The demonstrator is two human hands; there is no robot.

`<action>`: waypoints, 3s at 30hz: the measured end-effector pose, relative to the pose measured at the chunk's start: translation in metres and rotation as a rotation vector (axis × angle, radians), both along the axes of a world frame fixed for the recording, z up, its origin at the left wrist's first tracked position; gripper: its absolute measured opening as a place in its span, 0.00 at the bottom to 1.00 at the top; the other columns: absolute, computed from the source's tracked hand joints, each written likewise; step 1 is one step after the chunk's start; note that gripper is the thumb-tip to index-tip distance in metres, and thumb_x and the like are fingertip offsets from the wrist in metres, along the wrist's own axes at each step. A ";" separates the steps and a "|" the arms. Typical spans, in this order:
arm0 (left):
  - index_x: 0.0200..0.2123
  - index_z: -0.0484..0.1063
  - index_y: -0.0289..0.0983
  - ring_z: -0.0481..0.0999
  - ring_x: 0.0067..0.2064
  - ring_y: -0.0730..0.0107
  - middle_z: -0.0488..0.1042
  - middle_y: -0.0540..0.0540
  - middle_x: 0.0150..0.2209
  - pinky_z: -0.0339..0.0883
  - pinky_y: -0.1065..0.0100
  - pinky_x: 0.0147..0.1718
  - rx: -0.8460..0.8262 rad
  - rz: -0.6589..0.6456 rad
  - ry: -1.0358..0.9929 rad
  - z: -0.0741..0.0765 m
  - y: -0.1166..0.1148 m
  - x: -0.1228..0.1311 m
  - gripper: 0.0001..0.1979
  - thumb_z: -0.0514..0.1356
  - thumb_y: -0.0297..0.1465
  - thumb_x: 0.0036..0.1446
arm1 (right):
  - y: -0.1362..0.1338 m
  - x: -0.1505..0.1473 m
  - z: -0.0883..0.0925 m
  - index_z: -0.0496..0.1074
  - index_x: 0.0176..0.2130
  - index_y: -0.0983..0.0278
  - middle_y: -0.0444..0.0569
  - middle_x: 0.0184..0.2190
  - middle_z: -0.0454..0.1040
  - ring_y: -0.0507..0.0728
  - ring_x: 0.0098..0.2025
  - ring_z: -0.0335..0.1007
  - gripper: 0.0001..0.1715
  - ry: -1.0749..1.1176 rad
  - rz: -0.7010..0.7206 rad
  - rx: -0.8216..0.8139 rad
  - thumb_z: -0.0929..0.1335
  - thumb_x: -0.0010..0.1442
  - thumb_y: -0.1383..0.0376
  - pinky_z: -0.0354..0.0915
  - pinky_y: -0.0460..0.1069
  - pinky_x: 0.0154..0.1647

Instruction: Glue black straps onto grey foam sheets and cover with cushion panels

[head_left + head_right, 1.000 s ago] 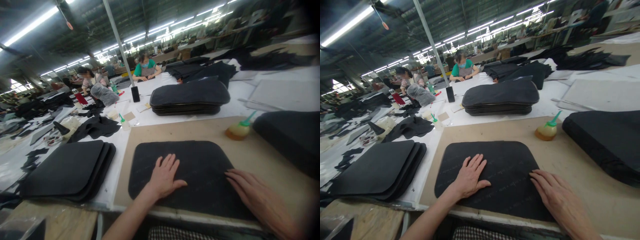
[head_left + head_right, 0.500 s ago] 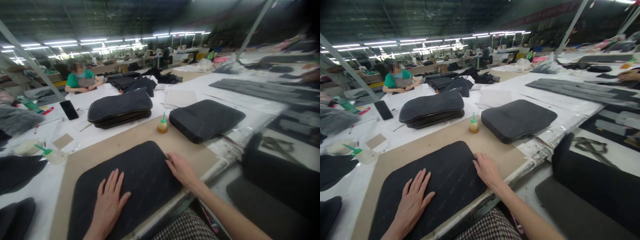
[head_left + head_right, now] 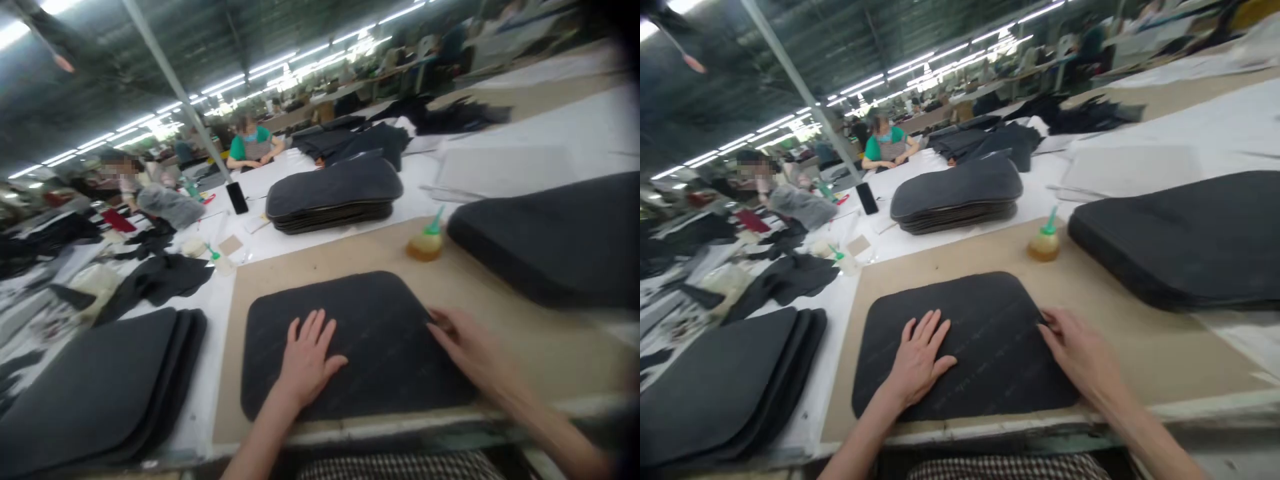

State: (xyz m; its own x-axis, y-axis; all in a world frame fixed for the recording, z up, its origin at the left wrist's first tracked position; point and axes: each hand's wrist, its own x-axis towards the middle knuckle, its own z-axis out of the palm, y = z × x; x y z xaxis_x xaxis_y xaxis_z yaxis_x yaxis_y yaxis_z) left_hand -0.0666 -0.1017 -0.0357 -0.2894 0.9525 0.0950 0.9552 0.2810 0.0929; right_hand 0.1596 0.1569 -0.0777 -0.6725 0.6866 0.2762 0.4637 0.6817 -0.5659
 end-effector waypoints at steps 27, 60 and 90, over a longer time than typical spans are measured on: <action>0.70 0.51 0.47 0.49 0.72 0.55 0.50 0.42 0.72 0.51 0.46 0.66 0.005 0.217 0.105 -0.010 -0.036 -0.033 0.32 0.47 0.50 0.67 | 0.009 -0.002 -0.008 0.68 0.52 0.63 0.57 0.44 0.72 0.66 0.45 0.73 0.26 -0.053 0.005 0.235 0.61 0.67 0.47 0.71 0.61 0.47; 0.71 0.49 0.40 0.47 0.73 0.56 0.47 0.40 0.73 0.44 0.48 0.67 -0.060 0.368 0.184 -0.027 -0.048 -0.096 0.36 0.42 0.53 0.67 | 0.017 -0.076 -0.002 0.53 0.70 0.65 0.59 0.72 0.49 0.65 0.72 0.45 0.38 -0.339 0.295 0.460 0.51 0.72 0.47 0.40 0.68 0.69; 0.72 0.44 0.41 0.62 0.67 0.49 0.56 0.37 0.70 0.63 0.46 0.56 0.116 0.230 0.421 -0.042 -0.131 -0.012 0.39 0.55 0.44 0.64 | -0.043 0.032 -0.005 0.50 0.71 0.64 0.60 0.70 0.54 0.66 0.70 0.52 0.39 -0.189 0.228 0.487 0.60 0.70 0.51 0.53 0.67 0.66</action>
